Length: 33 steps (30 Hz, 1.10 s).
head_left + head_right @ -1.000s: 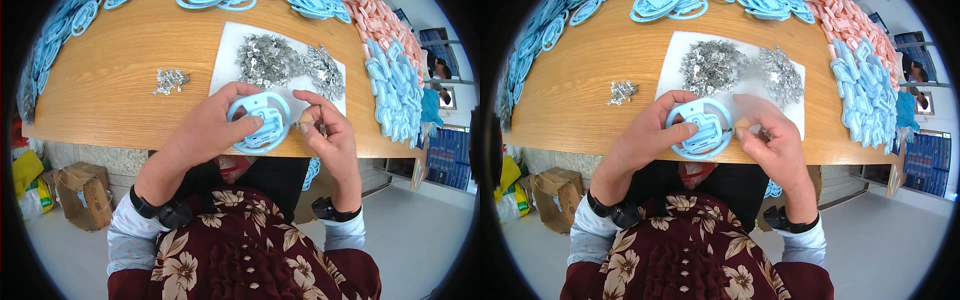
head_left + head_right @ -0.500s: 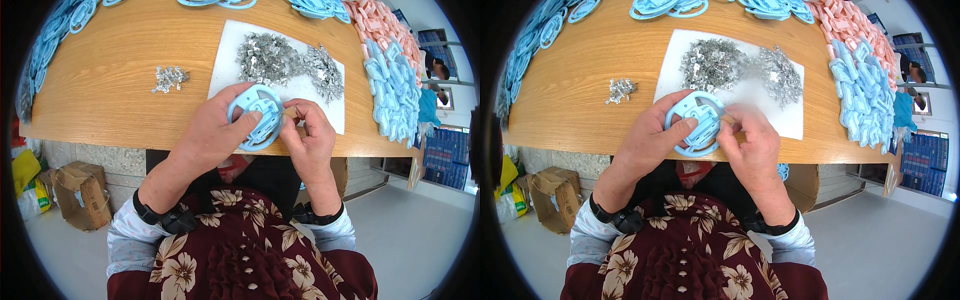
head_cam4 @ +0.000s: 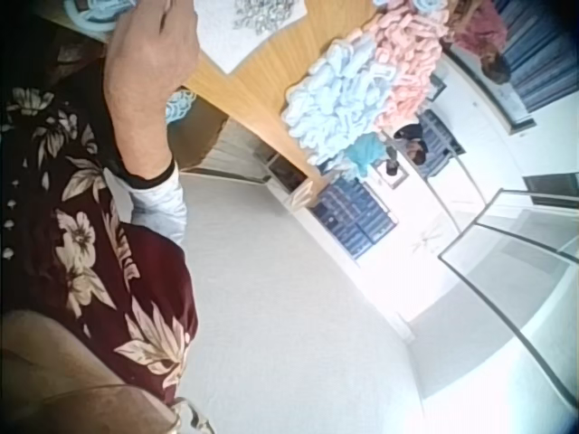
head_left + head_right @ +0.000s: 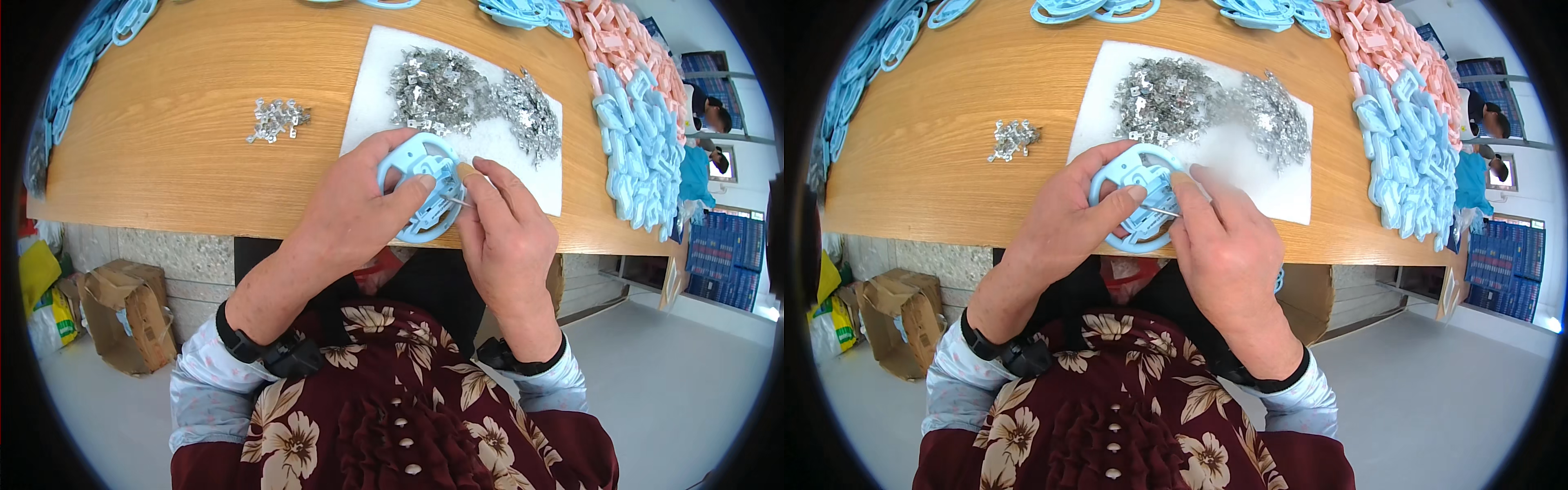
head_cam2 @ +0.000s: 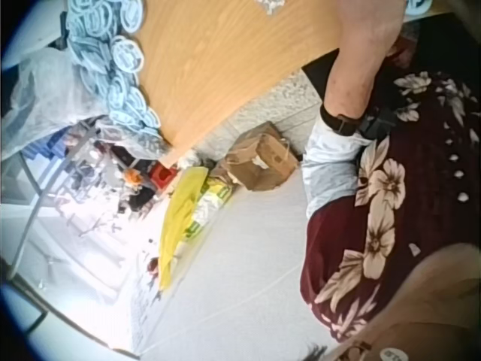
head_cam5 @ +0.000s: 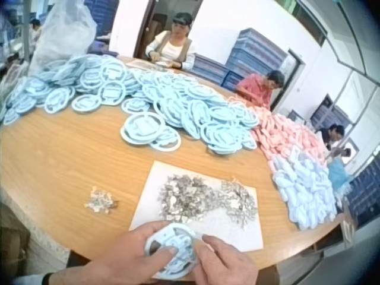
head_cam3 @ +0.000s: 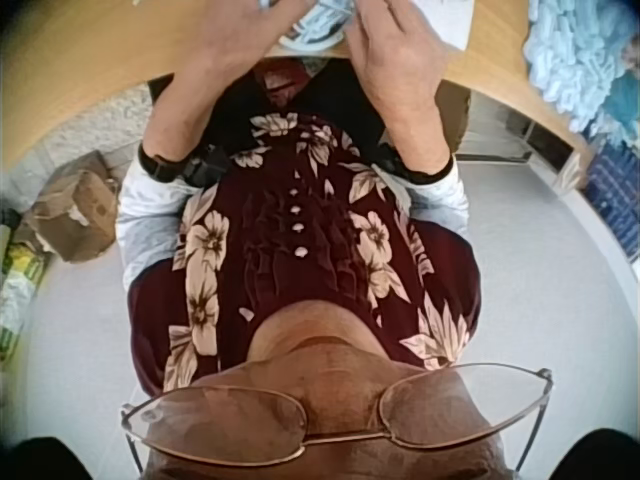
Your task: Assembling small metal components into blue plastic circular frames at a workstation.
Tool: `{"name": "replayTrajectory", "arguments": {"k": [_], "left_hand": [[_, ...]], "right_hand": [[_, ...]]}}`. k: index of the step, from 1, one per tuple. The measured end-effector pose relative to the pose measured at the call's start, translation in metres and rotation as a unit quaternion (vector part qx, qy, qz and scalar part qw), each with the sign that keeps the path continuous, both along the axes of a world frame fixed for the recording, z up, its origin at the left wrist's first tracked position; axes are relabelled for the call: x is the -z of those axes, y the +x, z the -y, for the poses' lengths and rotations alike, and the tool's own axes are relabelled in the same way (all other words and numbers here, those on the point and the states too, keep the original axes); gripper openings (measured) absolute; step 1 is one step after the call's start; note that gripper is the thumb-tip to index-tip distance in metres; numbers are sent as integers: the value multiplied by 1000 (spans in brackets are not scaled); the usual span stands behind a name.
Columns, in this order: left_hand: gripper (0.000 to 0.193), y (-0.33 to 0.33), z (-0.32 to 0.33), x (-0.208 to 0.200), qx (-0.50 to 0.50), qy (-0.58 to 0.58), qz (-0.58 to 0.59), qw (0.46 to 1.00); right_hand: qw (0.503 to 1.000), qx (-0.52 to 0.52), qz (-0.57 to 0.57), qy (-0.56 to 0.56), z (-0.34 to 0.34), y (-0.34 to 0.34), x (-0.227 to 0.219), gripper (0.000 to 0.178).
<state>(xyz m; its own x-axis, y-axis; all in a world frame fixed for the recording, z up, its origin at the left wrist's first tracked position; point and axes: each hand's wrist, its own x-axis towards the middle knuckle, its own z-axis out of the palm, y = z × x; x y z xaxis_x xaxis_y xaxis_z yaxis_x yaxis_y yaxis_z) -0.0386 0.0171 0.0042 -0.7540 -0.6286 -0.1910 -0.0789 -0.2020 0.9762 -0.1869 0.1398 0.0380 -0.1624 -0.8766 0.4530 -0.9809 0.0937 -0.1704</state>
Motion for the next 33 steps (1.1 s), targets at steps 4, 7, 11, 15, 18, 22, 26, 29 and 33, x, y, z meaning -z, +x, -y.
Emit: {"name": "replayTrajectory", "arguments": {"k": [4, 7, 11, 15, 18, 22, 26, 29, 33], "left_hand": [[54, -1, 1, 6, 4, -4, -14, 1000], [54, 2, 6, 0, 10, 71, -40, 997], [54, 9, 8, -3, 22, 179, -79, 980], [50, 17, 1, -20, 42, 20, -19, 999], [49, 12, -3, -20, 42, -168, -15, 985], [50, 11, 0, -23, 63, -266, 26, 962], [47, 8, -5, -28, 47, -311, 62, 947], [42, 6, -5, -19, 14, -331, 23, 943], [38, 9, -5, -27, 29, -192, 43, 980]], "right_hand": [[996, -28, 52, 61, -10, 0, -1, 38], [979, -7, 202, -1, -14, -6, 8, 34], [764, 57, 640, 57, -13, -22, 10, 29], [624, 11, 771, 130, -14, -21, 4, 26], [626, 13, 767, 143, -16, -19, 2, 24], [651, 14, 742, 157, -16, -18, -2, 22], [683, 15, 711, 168, -16, -15, -8, 22], [671, 22, 723, 163, -14, -12, -16, 25], [655, -15, 739, 156, -15, -15, -18, 36]]}}
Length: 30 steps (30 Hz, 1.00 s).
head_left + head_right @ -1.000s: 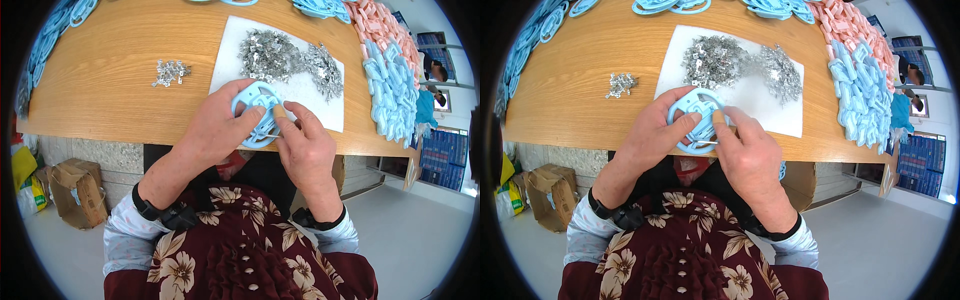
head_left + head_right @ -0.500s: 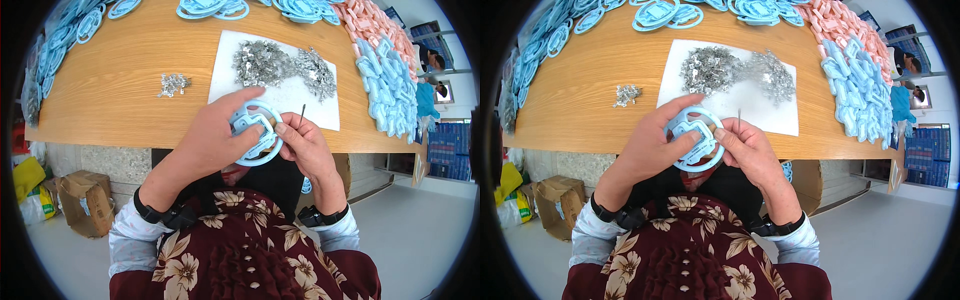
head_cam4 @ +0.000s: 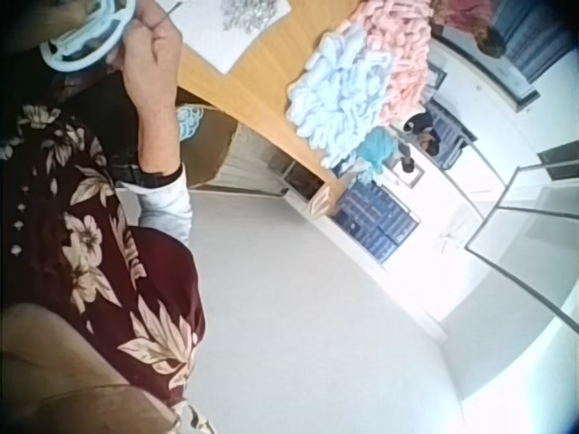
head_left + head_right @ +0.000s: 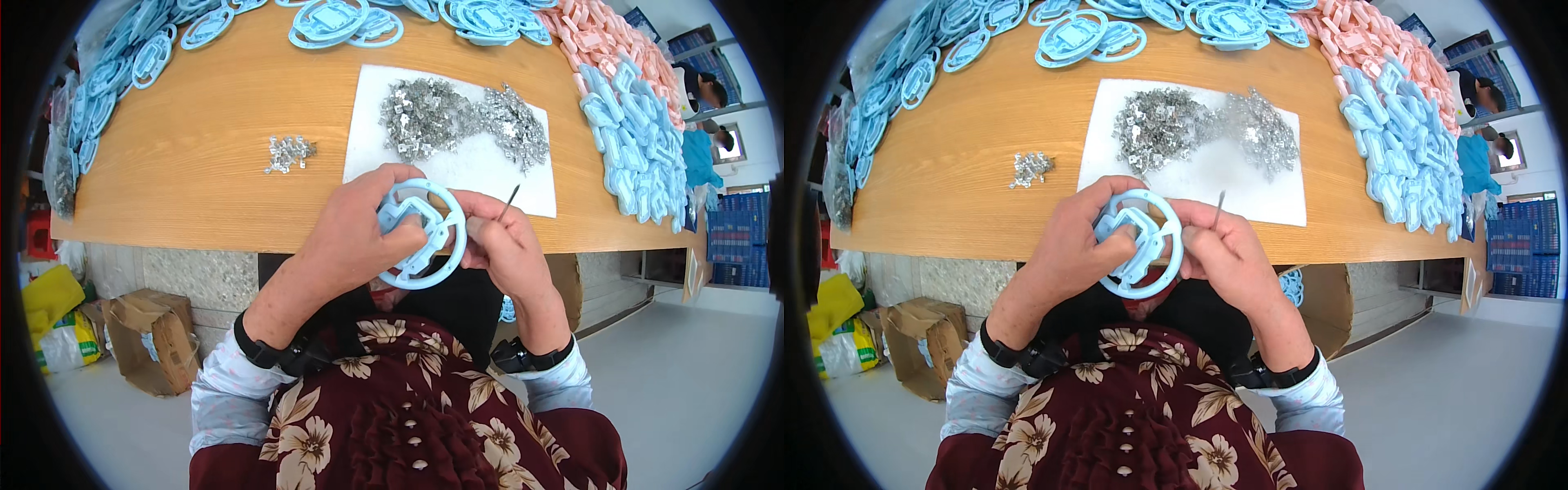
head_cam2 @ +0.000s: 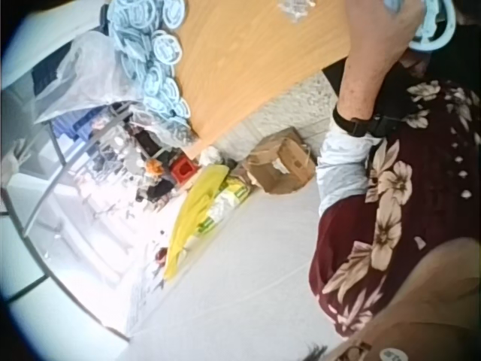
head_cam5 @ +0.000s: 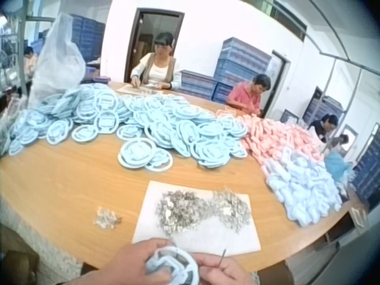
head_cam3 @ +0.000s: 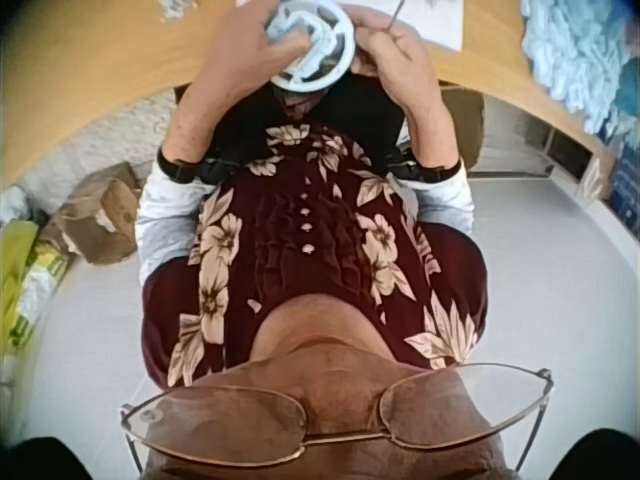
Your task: Assembling small metal components into blue plastic circular frames at a workstation.
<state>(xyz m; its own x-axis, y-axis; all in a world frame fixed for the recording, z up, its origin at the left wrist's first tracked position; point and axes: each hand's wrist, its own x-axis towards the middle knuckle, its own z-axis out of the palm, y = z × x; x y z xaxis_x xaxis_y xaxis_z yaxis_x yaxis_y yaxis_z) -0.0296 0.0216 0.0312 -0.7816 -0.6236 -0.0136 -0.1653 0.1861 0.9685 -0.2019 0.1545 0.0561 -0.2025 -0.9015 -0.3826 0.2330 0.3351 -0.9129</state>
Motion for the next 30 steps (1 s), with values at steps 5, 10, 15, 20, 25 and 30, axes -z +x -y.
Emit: {"name": "replayTrajectory", "arguments": {"k": [5, 10, 15, 20, 25, 30], "left_hand": [[39, 13, 2, -3, 39, 87, -37, 995], [40, 22, 1, -3, 46, 197, -66, 977], [39, 25, -2, -3, 74, 234, -60, 968], [39, 30, 3, 1, 106, 313, -75, 941], [38, 24, 16, -3, 112, 248, -59, 960], [39, 13, 22, 3, 10, 175, -56, 983]], "right_hand": [[987, -104, -76, -97, 1, -3, -7, 45], [981, -83, -79, -154, 2, 0, 14, 44], [915, -25, -365, -171, 10, 16, 7, 29], [866, -36, -441, -232, 19, 15, 8, 25], [900, -61, -418, -111, 13, -15, 5, 25], [758, 95, -643, -49, 5, -82, 28, 18]]}}
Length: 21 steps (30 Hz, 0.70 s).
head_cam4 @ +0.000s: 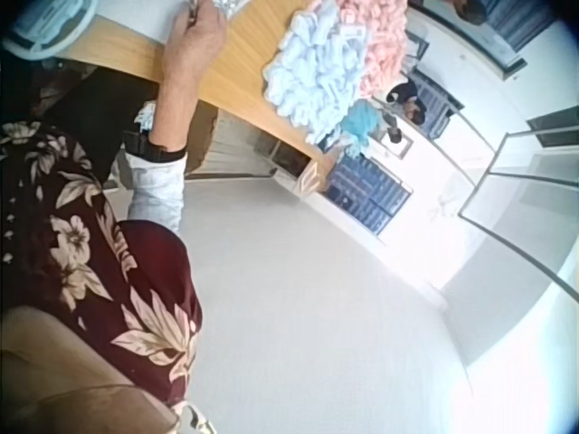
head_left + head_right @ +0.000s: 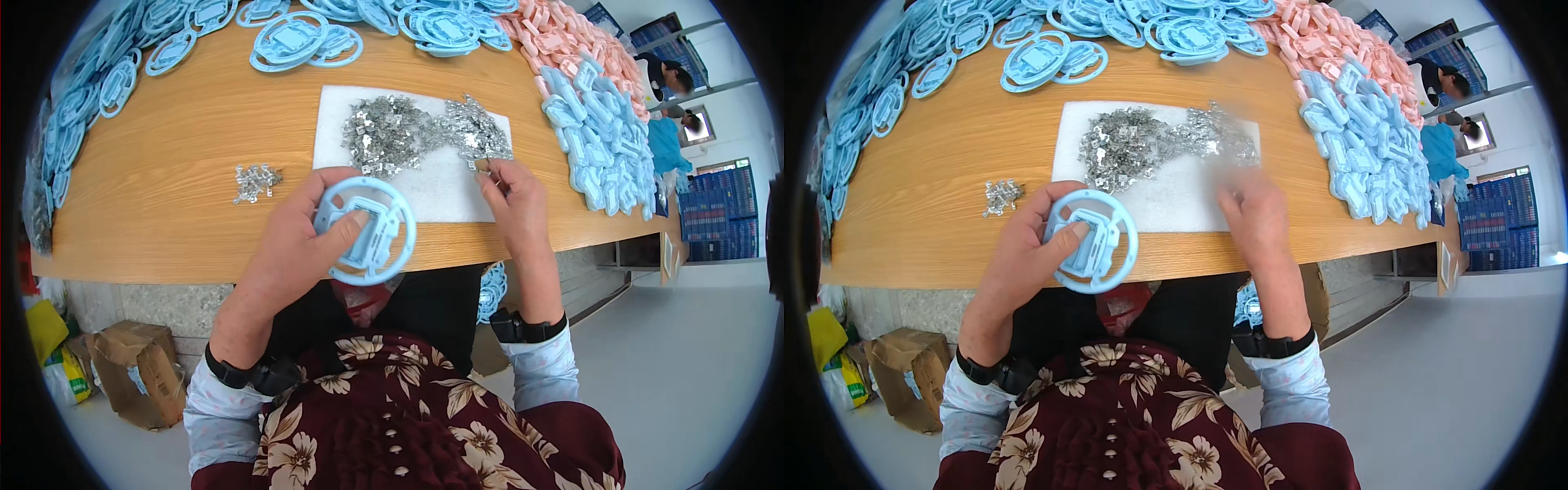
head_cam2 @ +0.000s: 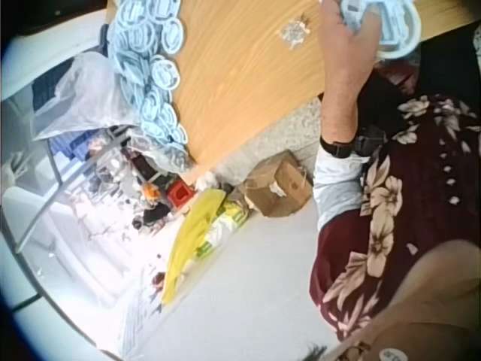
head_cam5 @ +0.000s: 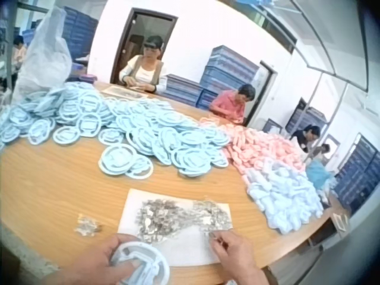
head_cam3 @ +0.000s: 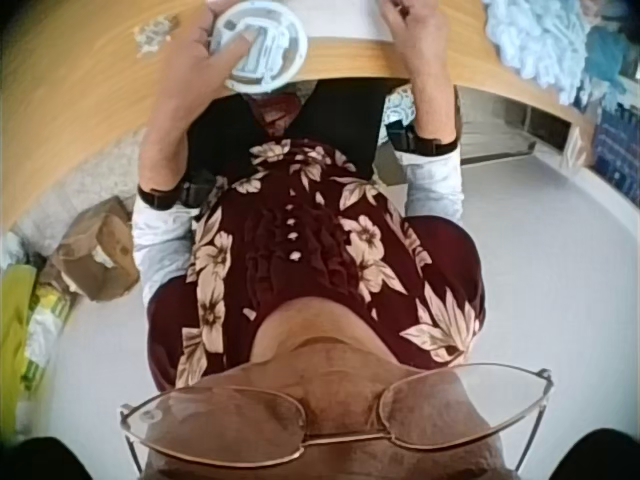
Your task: Assembling small metal components into blue plastic circular frames at a workstation.
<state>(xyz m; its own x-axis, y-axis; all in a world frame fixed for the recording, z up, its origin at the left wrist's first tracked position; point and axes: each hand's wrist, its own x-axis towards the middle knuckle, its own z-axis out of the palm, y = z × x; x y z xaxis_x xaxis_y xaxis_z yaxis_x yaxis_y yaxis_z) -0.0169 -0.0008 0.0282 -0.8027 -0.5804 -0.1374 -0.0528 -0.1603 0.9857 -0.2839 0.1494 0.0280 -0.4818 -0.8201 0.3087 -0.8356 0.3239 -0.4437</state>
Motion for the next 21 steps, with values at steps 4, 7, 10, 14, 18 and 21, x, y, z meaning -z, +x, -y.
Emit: {"name": "replayTrajectory", "arguments": {"k": [4, 7, 10, 14, 18, 21], "left_hand": [[39, -6, -3, 5, -35, -68, 44, 996], [39, -6, -5, 9, -44, -67, 55, 995], [39, -5, -6, 13, -52, -70, 58, 995], [38, -7, -7, 12, -47, -56, 56, 996], [38, -5, -6, 21, -43, -44, 19, 998], [37, 0, -4, 21, -40, -62, 30, 997]], "right_hand": [[996, 0, -83, 22, 6, -20, 11, 17], [994, -18, -47, 98, 8, -18, 6, 23], [993, -34, 39, 104, 3, -6, 1, 20], [996, -51, 68, 37, 1, -5, 0, 19], [993, -102, -47, 42, 14, -11, -3, 17], [982, -121, -96, 105, 22, -19, -2, 13]]}}
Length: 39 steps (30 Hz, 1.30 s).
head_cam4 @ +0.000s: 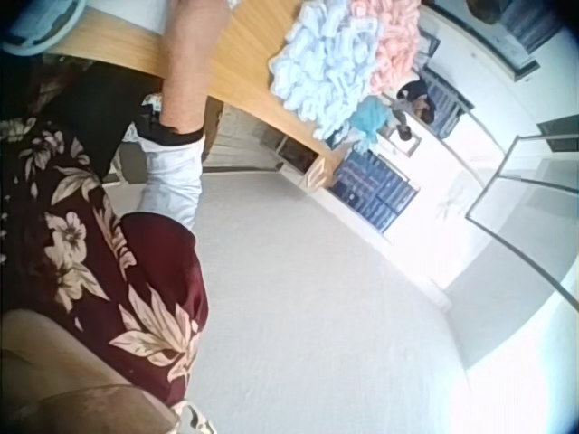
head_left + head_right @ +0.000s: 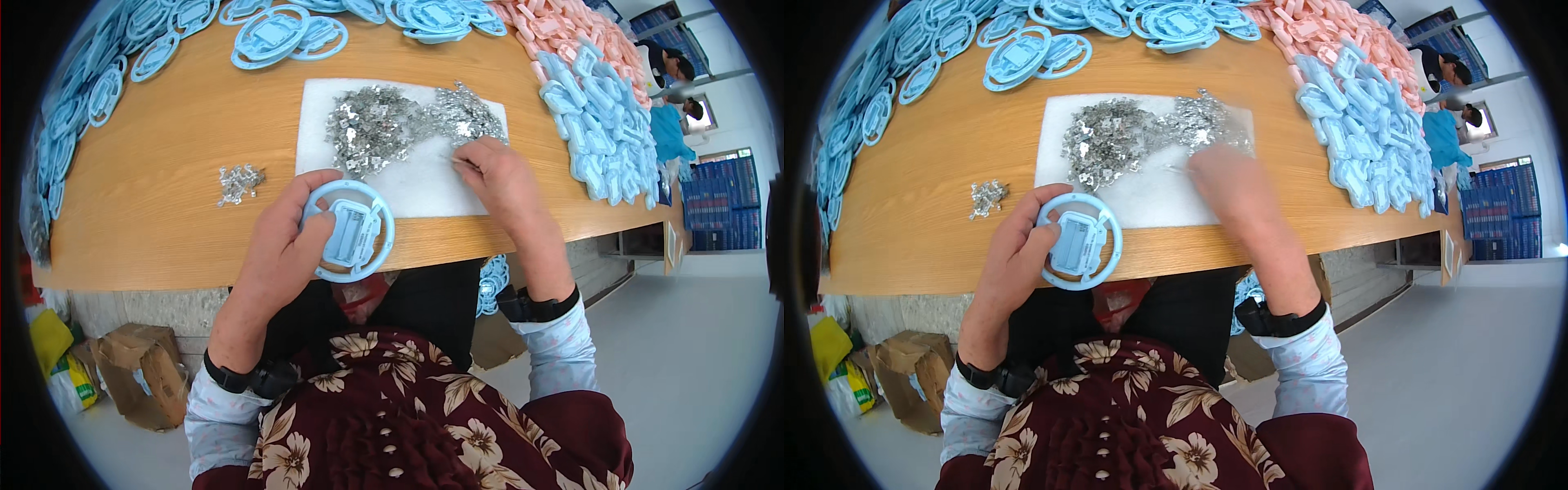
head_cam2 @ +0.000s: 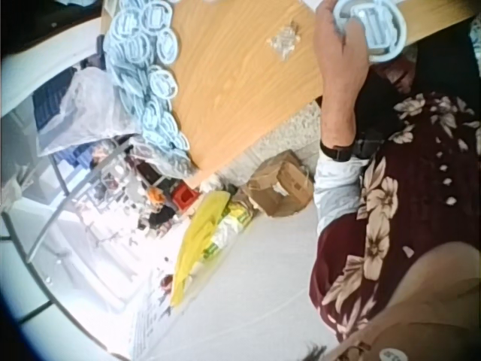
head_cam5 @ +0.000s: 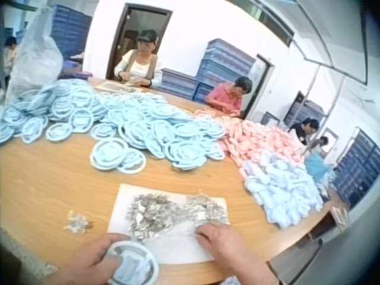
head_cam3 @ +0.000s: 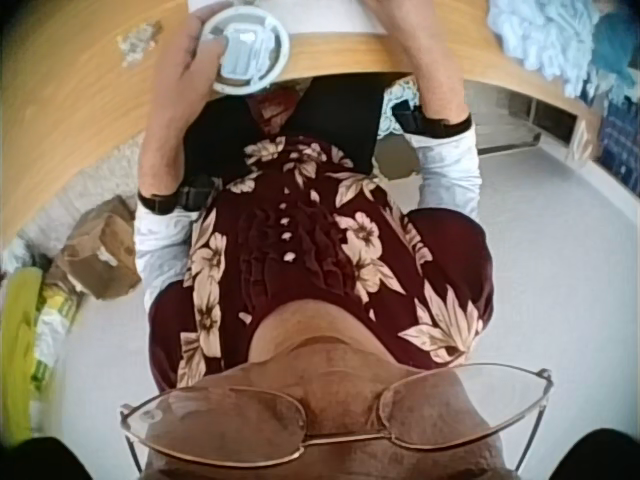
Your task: Assembling small metal components into blue plastic circular frames at a workstation.
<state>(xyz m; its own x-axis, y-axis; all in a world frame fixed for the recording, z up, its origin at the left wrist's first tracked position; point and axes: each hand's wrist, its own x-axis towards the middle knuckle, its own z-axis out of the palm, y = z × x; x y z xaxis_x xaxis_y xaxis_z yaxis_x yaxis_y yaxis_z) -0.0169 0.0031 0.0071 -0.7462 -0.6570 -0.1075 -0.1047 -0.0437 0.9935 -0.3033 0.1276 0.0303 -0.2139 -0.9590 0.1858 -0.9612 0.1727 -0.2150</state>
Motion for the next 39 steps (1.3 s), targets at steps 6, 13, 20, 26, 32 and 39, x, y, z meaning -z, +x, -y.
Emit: {"name": "replayTrajectory", "arguments": {"k": [6, 13, 20, 26, 32, 39], "left_hand": [[33, -1, 1, -5, 0, 5, 10, 1000], [33, -3, -1, -1, -20, 36, 14, 999], [33, -4, 1, 1, -24, 36, 16, 999], [35, -4, 2, 7, -29, 32, 13, 999], [34, -4, 2, 1, -27, 16, 32, 999], [35, -4, 3, 8, -32, -7, 21, 999]], "right_hand": [[950, 98, 294, -19, -8, 15, -15, 8], [892, 40, 442, -84, 5, 97, -11, 13], [897, 26, 428, -108, 20, 119, 7, 12], [936, 49, 320, -137, 22, 133, 10, 13], [971, -21, 133, -195, 18, 138, 20, 18], [987, -60, 131, -71, -1, 138, -7, 22]]}}
